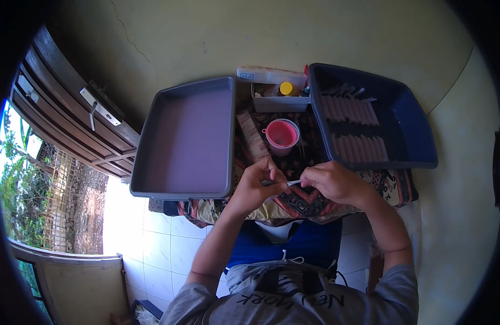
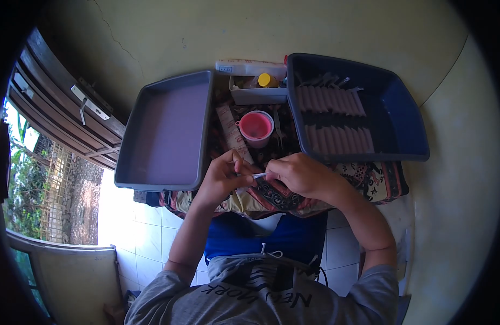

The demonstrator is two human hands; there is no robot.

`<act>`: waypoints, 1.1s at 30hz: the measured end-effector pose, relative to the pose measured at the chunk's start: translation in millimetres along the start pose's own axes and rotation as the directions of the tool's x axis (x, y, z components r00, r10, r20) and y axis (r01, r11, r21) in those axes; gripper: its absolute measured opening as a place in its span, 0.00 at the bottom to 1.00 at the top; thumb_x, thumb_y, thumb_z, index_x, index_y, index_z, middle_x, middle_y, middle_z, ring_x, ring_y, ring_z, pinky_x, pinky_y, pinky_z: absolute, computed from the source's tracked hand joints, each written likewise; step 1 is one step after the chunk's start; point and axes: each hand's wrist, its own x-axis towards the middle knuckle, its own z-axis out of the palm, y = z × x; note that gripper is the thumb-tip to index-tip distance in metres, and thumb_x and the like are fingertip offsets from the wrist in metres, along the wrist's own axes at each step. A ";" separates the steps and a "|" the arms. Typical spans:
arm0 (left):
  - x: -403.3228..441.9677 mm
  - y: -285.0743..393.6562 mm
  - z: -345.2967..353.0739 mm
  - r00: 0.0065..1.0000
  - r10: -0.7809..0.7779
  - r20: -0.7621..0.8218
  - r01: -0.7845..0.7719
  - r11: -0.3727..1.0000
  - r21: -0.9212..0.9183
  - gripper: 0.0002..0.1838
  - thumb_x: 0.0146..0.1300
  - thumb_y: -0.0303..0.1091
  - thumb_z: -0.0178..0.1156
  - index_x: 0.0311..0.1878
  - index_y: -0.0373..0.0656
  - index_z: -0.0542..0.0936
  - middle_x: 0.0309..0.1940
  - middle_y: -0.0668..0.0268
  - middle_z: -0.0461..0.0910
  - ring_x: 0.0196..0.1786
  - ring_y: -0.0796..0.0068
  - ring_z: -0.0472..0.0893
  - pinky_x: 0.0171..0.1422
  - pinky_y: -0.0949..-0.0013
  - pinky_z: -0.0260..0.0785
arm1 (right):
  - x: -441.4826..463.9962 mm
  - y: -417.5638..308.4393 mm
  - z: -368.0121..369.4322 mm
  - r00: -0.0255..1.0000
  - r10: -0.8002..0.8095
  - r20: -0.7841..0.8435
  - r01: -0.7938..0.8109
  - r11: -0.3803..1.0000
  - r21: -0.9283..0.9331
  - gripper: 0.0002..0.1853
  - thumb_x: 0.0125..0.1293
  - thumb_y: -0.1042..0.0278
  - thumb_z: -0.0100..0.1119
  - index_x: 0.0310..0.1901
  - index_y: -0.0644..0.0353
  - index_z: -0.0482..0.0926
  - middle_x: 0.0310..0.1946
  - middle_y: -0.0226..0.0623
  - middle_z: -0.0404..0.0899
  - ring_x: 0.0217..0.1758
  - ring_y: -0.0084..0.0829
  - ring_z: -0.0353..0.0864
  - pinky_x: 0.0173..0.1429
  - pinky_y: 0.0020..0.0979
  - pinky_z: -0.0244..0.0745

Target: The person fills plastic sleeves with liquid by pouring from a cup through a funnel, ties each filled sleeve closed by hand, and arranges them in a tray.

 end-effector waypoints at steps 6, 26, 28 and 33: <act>-1.6 -4.4 2.1 1.000 -0.002 -0.009 0.002 0.999 -0.037 0.15 0.56 0.17 0.63 0.33 0.42 0.65 0.31 0.61 0.81 0.38 0.77 0.81 0.46 0.72 0.73 | -3.1 2.3 1.5 0.985 0.114 -0.130 -0.084 0.973 0.215 0.07 0.64 0.74 0.56 0.30 0.67 0.76 0.21 0.38 0.77 0.26 0.31 0.80 0.32 0.28 0.72; 3.5 -2.4 2.3 0.999 -0.028 0.025 0.029 0.999 -0.018 0.18 0.56 0.20 0.64 0.42 0.40 0.63 0.37 0.57 0.83 0.49 0.75 0.78 0.55 0.70 0.69 | -1.2 2.9 20.7 0.866 0.498 -0.042 -0.344 0.655 0.672 0.15 0.70 0.65 0.52 0.27 0.64 0.74 0.17 0.23 0.68 0.21 0.12 0.65 0.26 0.19 0.59; 3.0 -7.1 5.8 1.000 -0.020 -0.009 0.020 1.000 0.008 0.18 0.56 0.20 0.64 0.42 0.40 0.64 0.36 0.57 0.82 0.48 0.75 0.79 0.54 0.70 0.69 | -1.1 -0.7 17.4 0.850 0.523 -0.056 -0.334 0.619 0.711 0.15 0.70 0.64 0.52 0.26 0.63 0.74 0.17 0.23 0.68 0.21 0.12 0.65 0.26 0.19 0.59; 0.6 -11.2 8.6 0.996 0.051 -0.077 -0.052 0.999 -0.006 0.17 0.56 0.21 0.65 0.39 0.40 0.65 0.35 0.59 0.83 0.46 0.74 0.81 0.54 0.70 0.69 | -4.1 -1.4 16.1 0.792 0.610 -0.027 -0.288 0.411 0.865 0.15 0.70 0.64 0.53 0.26 0.61 0.75 0.18 0.23 0.70 0.20 0.12 0.66 0.26 0.17 0.60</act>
